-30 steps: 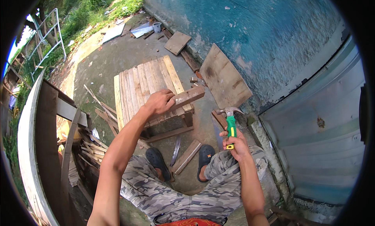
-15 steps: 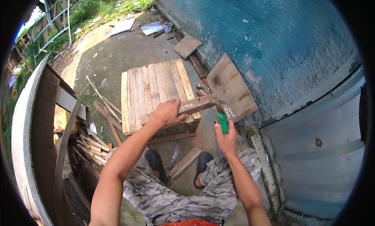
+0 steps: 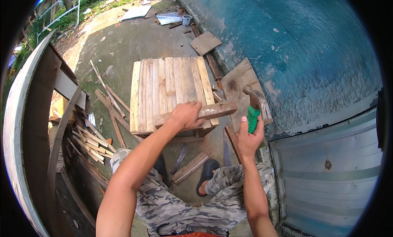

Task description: The person uses a hand saw to cut a small wooden plank on a wooden workbench. They then use a hammer to drive nails into the cut piece, securing it to another plank. The person handles the wood and tools directly throughout the process.

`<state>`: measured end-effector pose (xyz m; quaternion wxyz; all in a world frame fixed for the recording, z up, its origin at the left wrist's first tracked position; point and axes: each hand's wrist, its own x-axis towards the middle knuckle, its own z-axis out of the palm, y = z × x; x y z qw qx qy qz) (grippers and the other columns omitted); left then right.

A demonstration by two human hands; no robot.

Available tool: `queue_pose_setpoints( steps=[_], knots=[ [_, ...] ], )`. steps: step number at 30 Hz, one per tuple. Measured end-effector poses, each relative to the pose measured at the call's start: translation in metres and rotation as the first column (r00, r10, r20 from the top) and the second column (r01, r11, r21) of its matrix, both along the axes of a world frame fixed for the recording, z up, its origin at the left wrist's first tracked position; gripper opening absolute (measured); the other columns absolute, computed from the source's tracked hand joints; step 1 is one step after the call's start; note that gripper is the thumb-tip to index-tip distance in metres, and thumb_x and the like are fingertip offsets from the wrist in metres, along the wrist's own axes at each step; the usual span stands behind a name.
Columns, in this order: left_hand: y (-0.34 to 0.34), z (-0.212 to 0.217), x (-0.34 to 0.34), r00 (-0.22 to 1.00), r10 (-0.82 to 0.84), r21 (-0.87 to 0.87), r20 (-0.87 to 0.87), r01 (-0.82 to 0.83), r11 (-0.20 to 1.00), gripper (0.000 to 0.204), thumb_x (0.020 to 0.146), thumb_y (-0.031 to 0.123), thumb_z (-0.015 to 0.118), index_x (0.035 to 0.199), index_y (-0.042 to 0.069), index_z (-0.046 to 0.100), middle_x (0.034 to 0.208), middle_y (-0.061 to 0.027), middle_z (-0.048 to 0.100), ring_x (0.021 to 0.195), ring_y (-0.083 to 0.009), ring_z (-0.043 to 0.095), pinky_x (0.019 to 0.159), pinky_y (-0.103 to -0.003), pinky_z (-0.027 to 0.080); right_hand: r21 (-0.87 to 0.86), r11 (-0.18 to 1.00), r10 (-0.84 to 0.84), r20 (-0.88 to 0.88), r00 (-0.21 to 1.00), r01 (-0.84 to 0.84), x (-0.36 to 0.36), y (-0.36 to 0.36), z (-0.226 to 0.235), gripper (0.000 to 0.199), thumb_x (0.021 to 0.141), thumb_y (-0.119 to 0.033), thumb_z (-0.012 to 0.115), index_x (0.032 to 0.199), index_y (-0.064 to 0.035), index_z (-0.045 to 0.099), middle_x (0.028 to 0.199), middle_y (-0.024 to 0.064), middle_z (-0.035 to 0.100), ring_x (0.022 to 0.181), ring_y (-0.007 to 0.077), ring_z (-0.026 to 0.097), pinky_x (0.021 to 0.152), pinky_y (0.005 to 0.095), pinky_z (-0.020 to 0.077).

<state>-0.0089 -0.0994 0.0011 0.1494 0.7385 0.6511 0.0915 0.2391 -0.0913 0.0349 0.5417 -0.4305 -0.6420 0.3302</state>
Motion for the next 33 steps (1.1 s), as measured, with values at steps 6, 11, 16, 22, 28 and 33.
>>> queue_pose_setpoints(
  steps=[6,11,16,22,28,33],
  knots=[
    [0.000,-0.002,0.000,1.000,0.006,-0.032,0.018,-0.005,0.999,0.056,0.090,0.049,0.067,0.114,-0.001,0.054,0.110,-0.0235,0.066,0.103,-0.0405,0.066,0.085,-0.049,0.055,-0.134,0.991,0.022,0.345,0.938,0.026,-0.008,0.006,-0.005,0.025,0.096,-0.023,0.069,0.105,-0.0003,0.063,0.074,0.0069,0.061,0.062,0.0160,0.056,0.060,0.0331,0.0462],
    [0.006,-0.003,-0.002,0.999,0.041,0.012,0.015,-0.041,0.999,0.056,0.091,0.048,0.066,0.114,-0.002,0.053,0.110,-0.0240,0.066,0.105,-0.0410,0.066,0.087,-0.049,0.055,-0.200,0.956,-0.155,0.281,0.947,0.216,0.008,0.010,0.016,0.025,0.096,-0.022,0.067,0.101,0.0016,0.063,0.072,0.0115,0.062,0.063,0.0201,0.057,0.063,0.0377,0.0464],
    [0.004,-0.004,-0.003,0.999,0.039,-0.023,0.035,-0.038,0.999,0.054,0.092,0.046,0.066,0.113,-0.002,0.053,0.110,-0.0247,0.066,0.106,-0.0411,0.065,0.091,-0.049,0.054,0.078,0.996,-0.033,0.027,0.999,0.031,-0.001,0.000,0.023,0.017,0.100,-0.017,0.066,0.107,-0.0019,0.062,0.072,0.0006,0.057,0.054,0.0069,0.051,0.049,0.0278,0.0431],
    [0.007,-0.005,-0.005,0.997,0.048,-0.009,0.054,-0.047,0.999,0.053,0.091,0.044,0.067,0.114,-0.002,0.052,0.111,-0.0252,0.065,0.107,-0.0417,0.064,0.092,-0.049,0.054,-0.263,0.952,0.067,0.678,0.732,0.157,-0.036,0.011,0.014,0.025,0.093,-0.017,0.071,0.107,0.0019,0.063,0.074,0.0189,0.064,0.064,0.0347,0.066,0.064,0.0419,0.0512],
    [0.012,-0.006,-0.009,0.997,0.049,-0.015,0.056,-0.048,0.999,0.053,0.091,0.043,0.067,0.113,-0.002,0.051,0.111,-0.0253,0.065,0.107,-0.0420,0.064,0.091,-0.049,0.054,0.059,0.998,-0.014,0.271,0.962,-0.002,-0.021,0.004,0.038,0.020,0.093,-0.015,0.071,0.104,-0.0005,0.063,0.073,0.0161,0.066,0.063,0.0306,0.066,0.062,0.0413,0.0513],
    [0.009,-0.008,-0.008,0.997,0.055,0.002,0.050,-0.055,0.998,0.052,0.090,0.042,0.067,0.113,-0.002,0.051,0.112,-0.0253,0.065,0.107,-0.0420,0.064,0.091,-0.050,0.054,0.299,0.952,-0.022,0.253,0.967,-0.056,-0.045,0.011,0.019,0.019,0.094,-0.014,0.071,0.098,0.0012,0.061,0.074,0.0186,0.066,0.063,0.0336,0.066,0.062,0.0422,0.0517]
  ],
)
